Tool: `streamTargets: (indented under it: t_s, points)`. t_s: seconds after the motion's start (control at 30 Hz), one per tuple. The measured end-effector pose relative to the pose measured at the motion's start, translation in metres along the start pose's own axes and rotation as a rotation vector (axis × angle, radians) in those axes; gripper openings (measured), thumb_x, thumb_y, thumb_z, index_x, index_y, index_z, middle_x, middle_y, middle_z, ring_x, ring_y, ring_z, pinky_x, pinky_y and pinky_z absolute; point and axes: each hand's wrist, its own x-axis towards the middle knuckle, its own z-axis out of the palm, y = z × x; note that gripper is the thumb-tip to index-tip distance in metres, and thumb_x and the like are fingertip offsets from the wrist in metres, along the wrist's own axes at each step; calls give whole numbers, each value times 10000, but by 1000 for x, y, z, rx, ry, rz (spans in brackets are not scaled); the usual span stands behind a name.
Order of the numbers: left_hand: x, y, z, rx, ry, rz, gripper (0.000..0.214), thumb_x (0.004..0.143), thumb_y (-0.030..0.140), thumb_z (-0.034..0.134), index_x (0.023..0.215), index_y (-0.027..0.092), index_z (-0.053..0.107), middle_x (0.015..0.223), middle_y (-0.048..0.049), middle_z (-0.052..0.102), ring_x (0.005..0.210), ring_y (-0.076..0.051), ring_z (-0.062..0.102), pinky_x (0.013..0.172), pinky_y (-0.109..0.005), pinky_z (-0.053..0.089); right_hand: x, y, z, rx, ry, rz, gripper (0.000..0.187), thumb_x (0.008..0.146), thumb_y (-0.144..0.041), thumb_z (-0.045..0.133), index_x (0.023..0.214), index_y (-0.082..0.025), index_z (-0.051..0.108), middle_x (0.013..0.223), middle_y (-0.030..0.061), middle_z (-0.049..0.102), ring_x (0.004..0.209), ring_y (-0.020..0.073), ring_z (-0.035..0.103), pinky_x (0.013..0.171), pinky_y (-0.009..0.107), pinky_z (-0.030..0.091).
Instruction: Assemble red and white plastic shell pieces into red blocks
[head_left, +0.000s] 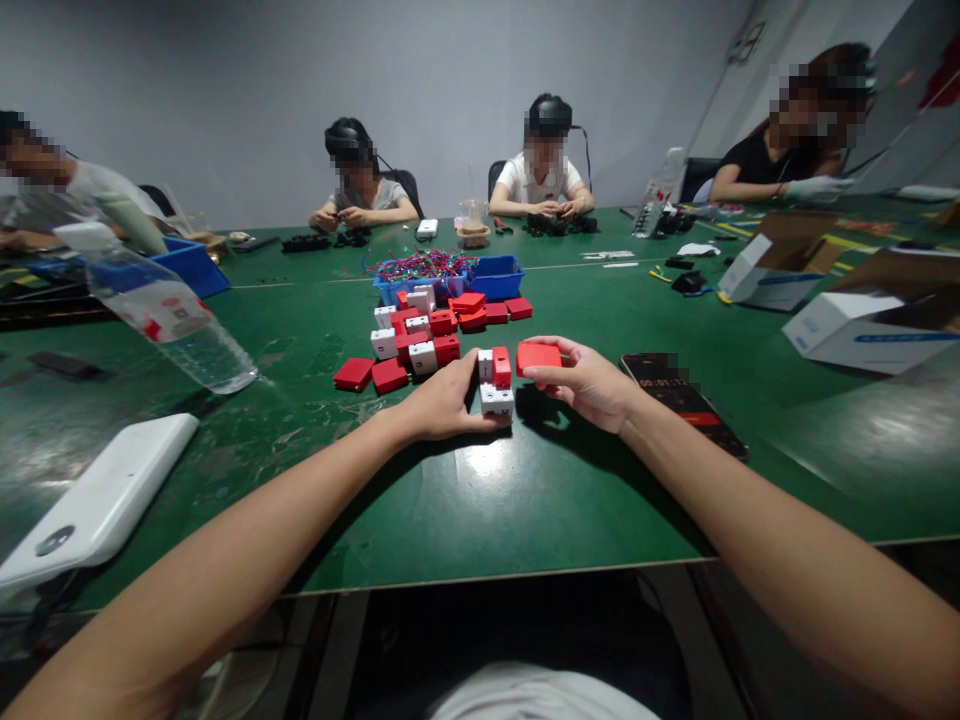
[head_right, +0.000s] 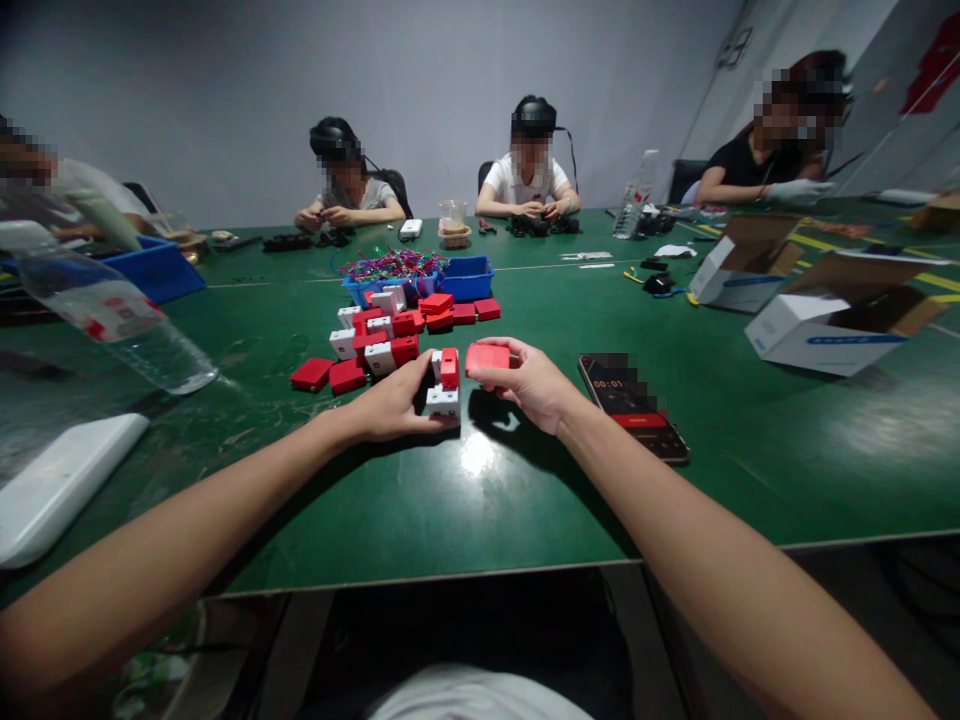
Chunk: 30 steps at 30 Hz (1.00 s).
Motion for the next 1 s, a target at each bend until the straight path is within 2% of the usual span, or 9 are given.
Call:
streamTargets:
  t_s: [0.13,0.2,0.27,0.33,0.43,0.57,0.77,0.9,1.0]
  points:
    - [0,0,0,1,-9,10,765,728,564,754,1298,181,417,1216,-140,598,1064,-309,618,949,-482,499,1,2,-2,-103,1,-45,591,546,-225,903,1077,-225,645,838,-9,669,586,78,532,447,179,352]
    - [0,0,0,0,-11,12,765,727,560,755,1298,176,419,1199,-139,600,1046,-306,617,935,-480,502,3,4,-2,-174,12,-89,576,564,-268,891,1072,-221,625,827,-7,666,598,96,537,462,197,358]
    - [0,1,0,4,-14,6,755,724,564,756,1284,176,430,1183,-135,601,1031,-306,617,918,-476,506,3,6,-3,-313,55,-202,542,576,-287,873,1044,-211,610,836,0,669,652,127,569,536,235,424]
    - [0,1,0,13,-15,-4,743,720,574,754,1265,178,440,1178,-134,601,1027,-309,618,912,-476,507,2,8,-2,-536,125,-381,488,600,-272,839,1024,-207,608,872,14,679,735,166,608,664,299,487]
    - [0,1,0,16,-12,1,739,729,575,746,1272,185,432,1195,-134,601,1048,-312,618,932,-478,501,-1,8,0,-822,144,-584,412,662,-227,766,1047,-212,618,936,29,693,808,196,635,773,349,499]
    - [0,-1,1,8,-10,11,753,730,575,746,1290,193,419,1223,-138,596,1082,-317,613,958,-482,492,-3,9,2,-931,103,-615,400,685,-198,732,1071,-210,625,993,47,699,849,209,650,771,342,504]
    - [0,-2,1,7,-12,0,763,715,562,759,1284,185,418,1212,-140,598,1071,-321,612,953,-489,491,1,12,0,-1071,173,-692,394,675,-212,763,1048,-201,636,981,69,671,874,229,641,787,358,500]
    - [0,-1,0,9,-11,-5,752,716,575,755,1265,182,424,1209,-138,596,1060,-317,612,943,-478,495,1,12,0,-1061,213,-749,393,676,-237,772,1037,-191,623,1016,90,678,900,242,646,803,367,502]
    - [0,0,0,10,-10,-8,731,716,581,752,1246,185,443,1186,-131,603,1037,-311,617,916,-470,503,0,12,2,-1004,216,-720,407,690,-256,764,1055,-182,601,1005,88,689,863,231,656,772,350,509]
